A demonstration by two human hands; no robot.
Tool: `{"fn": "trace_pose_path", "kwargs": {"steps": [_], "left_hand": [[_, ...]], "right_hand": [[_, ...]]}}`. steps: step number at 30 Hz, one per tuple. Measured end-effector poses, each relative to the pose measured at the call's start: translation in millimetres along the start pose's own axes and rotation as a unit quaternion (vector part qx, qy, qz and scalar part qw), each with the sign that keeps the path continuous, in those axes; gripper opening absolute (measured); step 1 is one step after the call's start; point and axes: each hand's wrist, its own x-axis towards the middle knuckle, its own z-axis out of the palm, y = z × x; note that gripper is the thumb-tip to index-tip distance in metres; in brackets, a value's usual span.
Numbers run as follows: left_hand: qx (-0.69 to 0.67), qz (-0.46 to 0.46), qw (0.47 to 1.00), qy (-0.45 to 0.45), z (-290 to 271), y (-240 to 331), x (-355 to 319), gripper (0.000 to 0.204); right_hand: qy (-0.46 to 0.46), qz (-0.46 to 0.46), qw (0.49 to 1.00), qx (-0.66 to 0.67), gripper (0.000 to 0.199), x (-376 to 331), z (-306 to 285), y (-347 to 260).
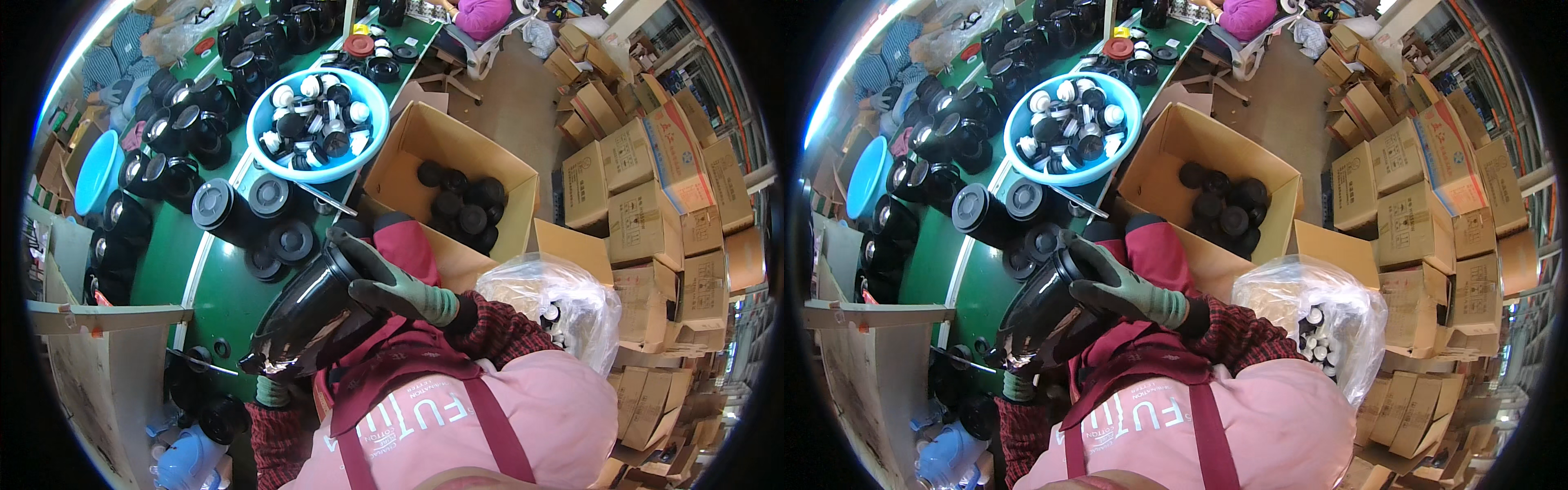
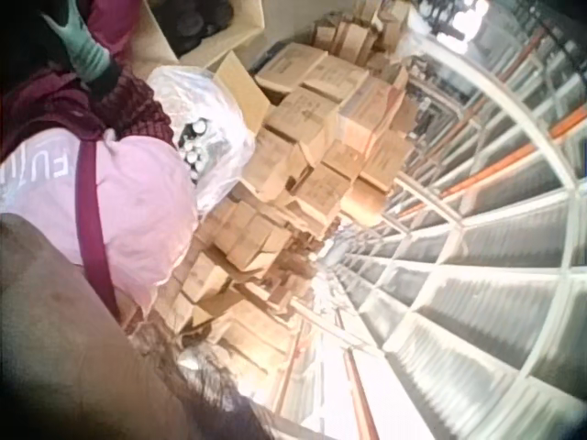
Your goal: The person assembles black cylindrical kitchen appliances by inserting a metal rod into the base, attaching a lid, and placing the finished unit on the table. The person repeats this process for multiple units.
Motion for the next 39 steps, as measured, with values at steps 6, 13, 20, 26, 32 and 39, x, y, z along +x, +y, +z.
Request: {"fn": "trace_pose_path", "kwargs": {"steps": [6, 13, 20, 26, 32, 39], "left_hand": [[0.022, 0.007, 0.998, -0.064, 38, 6, 26, 0.048], [0.228, 0.218, 0.941, 0.121, 36, 136, 60, 0.038], [0.116, 0.138, 0.978, 0.105, 6, 49, 48, 0.063], [0.309, 0.257, 0.916, -0.001, -10, 143, 62, 0.084], [0.079, 0.066, 0.992, 0.071, -14, 16, 15, 0.061], [0.174, 0.165, 0.968, 0.074, -12, 141, 50, 0.061]], "right_hand": [[-0.059, -0.292, 0.927, -0.229, 0.090, -5, -4, -7], [0.018, -0.032, 0.992, 0.125, 0.065, 2, -7, 33], [0.015, -0.139, 0.990, -0.022, 0.059, -8, -24, 39], [-0.011, -0.084, 0.996, -0.015, 0.047, -20, -38, 17], [0.081, -0.157, 0.983, -0.053, 0.046, -7, -16, 26], [0.064, 0.098, 0.981, 0.155, 0.044, -9, -21, 7]]}}
